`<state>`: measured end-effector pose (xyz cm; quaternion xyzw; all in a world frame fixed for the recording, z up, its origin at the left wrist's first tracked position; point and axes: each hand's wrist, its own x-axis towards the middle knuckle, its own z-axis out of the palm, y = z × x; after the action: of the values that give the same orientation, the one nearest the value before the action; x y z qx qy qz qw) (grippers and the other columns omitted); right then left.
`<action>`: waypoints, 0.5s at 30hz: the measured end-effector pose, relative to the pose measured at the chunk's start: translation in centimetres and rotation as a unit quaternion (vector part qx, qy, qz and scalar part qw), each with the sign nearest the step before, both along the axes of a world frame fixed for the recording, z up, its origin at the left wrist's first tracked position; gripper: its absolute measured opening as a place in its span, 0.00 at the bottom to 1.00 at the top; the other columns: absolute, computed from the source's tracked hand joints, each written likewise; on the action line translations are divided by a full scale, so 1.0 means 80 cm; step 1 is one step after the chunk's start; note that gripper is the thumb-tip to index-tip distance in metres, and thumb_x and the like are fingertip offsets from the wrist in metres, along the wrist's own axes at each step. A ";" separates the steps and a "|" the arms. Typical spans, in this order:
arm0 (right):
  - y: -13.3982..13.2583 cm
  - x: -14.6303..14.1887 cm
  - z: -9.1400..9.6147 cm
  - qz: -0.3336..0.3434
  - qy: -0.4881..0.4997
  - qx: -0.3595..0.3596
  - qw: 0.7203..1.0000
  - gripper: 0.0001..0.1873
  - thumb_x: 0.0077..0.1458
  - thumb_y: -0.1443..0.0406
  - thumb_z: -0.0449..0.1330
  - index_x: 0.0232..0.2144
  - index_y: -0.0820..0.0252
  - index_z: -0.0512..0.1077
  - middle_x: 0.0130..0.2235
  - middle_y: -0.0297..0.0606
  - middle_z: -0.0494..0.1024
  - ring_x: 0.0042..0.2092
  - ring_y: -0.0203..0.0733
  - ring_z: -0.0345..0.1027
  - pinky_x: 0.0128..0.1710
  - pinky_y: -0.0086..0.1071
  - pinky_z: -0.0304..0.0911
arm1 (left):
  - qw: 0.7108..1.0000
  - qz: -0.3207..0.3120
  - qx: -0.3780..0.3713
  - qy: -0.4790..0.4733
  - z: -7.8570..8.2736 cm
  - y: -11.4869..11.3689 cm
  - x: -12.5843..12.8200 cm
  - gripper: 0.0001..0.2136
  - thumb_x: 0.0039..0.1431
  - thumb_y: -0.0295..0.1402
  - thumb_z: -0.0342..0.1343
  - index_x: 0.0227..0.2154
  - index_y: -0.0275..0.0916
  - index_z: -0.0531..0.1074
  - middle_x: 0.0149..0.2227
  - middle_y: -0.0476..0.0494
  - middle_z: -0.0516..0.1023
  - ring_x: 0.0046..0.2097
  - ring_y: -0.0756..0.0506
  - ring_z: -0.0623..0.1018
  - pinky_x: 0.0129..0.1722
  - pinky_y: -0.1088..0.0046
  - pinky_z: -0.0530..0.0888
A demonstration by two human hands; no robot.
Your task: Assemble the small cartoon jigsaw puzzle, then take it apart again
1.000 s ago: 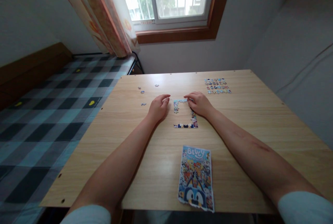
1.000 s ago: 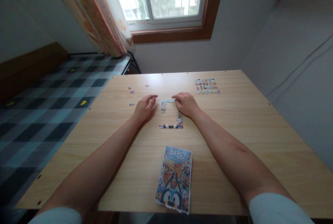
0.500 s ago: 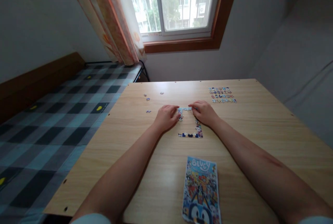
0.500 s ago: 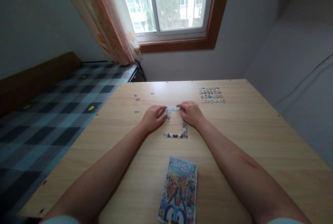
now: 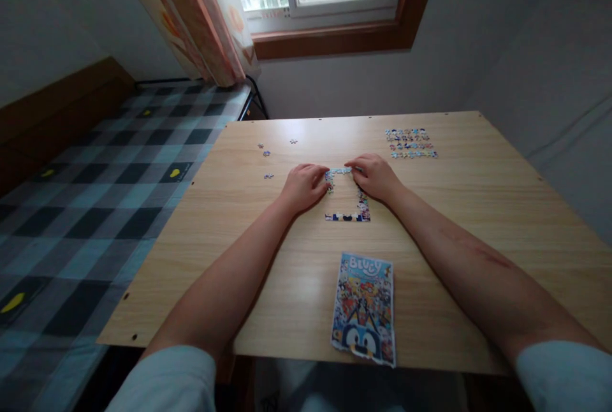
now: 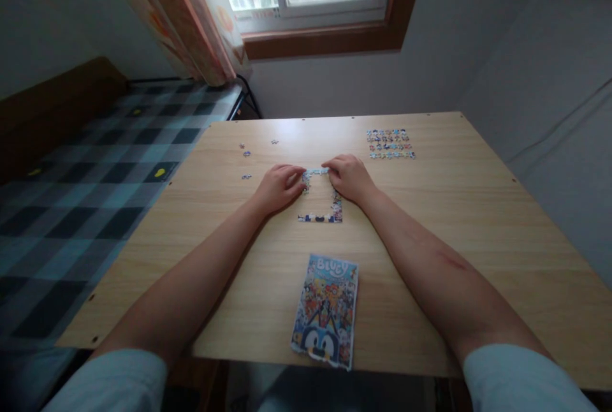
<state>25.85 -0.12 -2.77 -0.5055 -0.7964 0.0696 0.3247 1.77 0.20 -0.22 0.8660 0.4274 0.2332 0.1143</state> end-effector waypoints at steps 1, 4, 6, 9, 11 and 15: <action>0.001 0.001 0.000 0.001 0.000 -0.002 1.000 0.15 0.58 0.69 0.56 0.44 0.57 0.80 0.44 0.42 0.81 0.48 0.50 0.71 0.54 0.43 0.62 | 1.000 -0.001 -0.001 -0.001 -0.001 0.001 0.001 0.14 0.59 0.36 0.59 0.48 0.43 0.76 0.49 0.44 0.81 0.54 0.41 0.75 0.58 0.59 0.68; 0.001 0.001 0.001 0.000 -0.001 -0.005 1.000 0.15 0.58 0.69 0.56 0.44 0.58 0.80 0.44 0.42 0.81 0.48 0.50 0.71 0.54 0.43 0.63 | 1.000 0.000 -0.003 -0.001 -0.001 0.001 0.002 0.13 0.60 0.35 0.58 0.47 0.42 0.76 0.49 0.44 0.81 0.53 0.41 0.75 0.58 0.60 0.68; 0.000 0.001 0.003 0.000 -0.002 -0.007 1.000 0.15 0.58 0.69 0.56 0.43 0.59 0.80 0.44 0.43 0.81 0.47 0.50 0.71 0.53 0.43 0.63 | 1.000 0.005 -0.001 -0.002 0.000 0.001 0.002 0.13 0.60 0.33 0.58 0.47 0.41 0.76 0.48 0.43 0.81 0.52 0.41 0.76 0.57 0.61 0.69; -0.002 0.000 0.004 -0.001 -0.001 -0.011 1.000 0.14 0.59 0.68 0.56 0.42 0.59 0.81 0.43 0.42 0.81 0.47 0.49 0.71 0.53 0.43 0.62 | 1.000 0.010 0.007 -0.006 0.000 0.000 0.003 0.12 0.61 0.33 0.56 0.46 0.39 0.77 0.46 0.42 0.82 0.49 0.42 0.77 0.55 0.62 0.70; -0.002 0.000 0.004 -0.002 0.000 -0.013 1.000 0.14 0.58 0.68 0.56 0.42 0.59 0.81 0.44 0.42 0.81 0.47 0.48 0.71 0.54 0.42 0.62 | 1.000 0.013 0.009 -0.011 -0.001 0.001 0.002 0.12 0.61 0.33 0.55 0.46 0.38 0.77 0.46 0.42 0.82 0.48 0.42 0.77 0.54 0.62 0.71; -0.002 -0.001 0.003 -0.006 0.001 -0.013 1.000 0.14 0.58 0.69 0.57 0.41 0.58 0.80 0.44 0.41 0.81 0.47 0.47 0.71 0.53 0.41 0.62 | 0.999 0.023 0.009 -0.026 -0.003 0.002 0.000 0.12 0.62 0.32 0.55 0.45 0.39 0.77 0.46 0.42 0.81 0.48 0.43 0.77 0.53 0.63 0.72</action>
<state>25.76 -0.26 -2.52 -0.5144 -0.7919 0.0781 0.3196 1.77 0.34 -0.46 0.8505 0.4419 0.2621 0.1122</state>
